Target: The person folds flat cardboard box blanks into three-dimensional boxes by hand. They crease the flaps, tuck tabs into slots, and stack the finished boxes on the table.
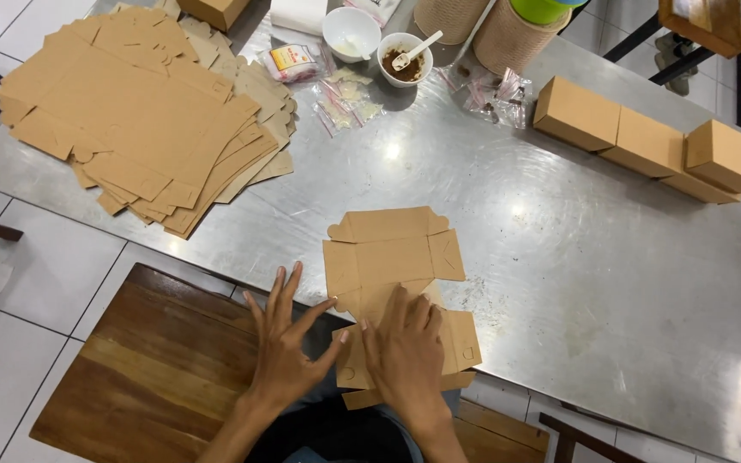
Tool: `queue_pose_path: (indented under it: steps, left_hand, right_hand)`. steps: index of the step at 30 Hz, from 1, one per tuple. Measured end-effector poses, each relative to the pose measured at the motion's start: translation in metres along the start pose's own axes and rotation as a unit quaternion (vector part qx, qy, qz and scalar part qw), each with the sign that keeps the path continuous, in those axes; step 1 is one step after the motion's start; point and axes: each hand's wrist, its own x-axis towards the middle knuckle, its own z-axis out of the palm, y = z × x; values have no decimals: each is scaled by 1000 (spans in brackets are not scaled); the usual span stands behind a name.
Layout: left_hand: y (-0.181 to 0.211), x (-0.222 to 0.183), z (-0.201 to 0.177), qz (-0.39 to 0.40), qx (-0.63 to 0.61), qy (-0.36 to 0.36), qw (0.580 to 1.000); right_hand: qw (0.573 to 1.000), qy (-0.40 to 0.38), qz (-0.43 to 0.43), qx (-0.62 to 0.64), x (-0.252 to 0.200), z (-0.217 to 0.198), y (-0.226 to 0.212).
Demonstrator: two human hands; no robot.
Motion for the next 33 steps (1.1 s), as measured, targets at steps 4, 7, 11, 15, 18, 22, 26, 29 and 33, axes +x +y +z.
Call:
queue_pose_path:
  steps: [4, 7, 11, 15, 18, 22, 26, 29, 33]
  left_hand:
    - [0, 0, 1, -1, -28, -4, 1000]
    - [1, 3, -2, -7, -57, 1, 998]
    - [5, 8, -9, 21, -77, -19, 997]
    - [10, 15, -13, 69, -70, -54, 994]
    - [9, 19, -7, 105, -79, -93, 987]
    - [13, 26, -5, 115, -98, -116, 982]
    - [15, 33, -7, 120, -96, -139, 978]
    - [8, 38, -4, 113, -86, -143, 979]
    - [-16, 47, 10, 117, -14, -103, 988]
  right_hand:
    - [1000, 5, 1, 12, -2, 11, 4]
    - [1000, -3, 14, 16, -1, 10, 3]
    - [995, -70, 44, 47, 2, 4, 2]
    - [986, -139, 72, 60, 8, -9, -1]
    - [984, -140, 80, 70, 10, -11, -2]
    - [998, -39, -35, -39, 4, 11, 10]
    - [994, -72, 59, 50, 11, -4, 3]
    - [992, -87, 72, 58, 14, -4, 2]
    - [993, -72, 82, 38, 15, -2, 1]
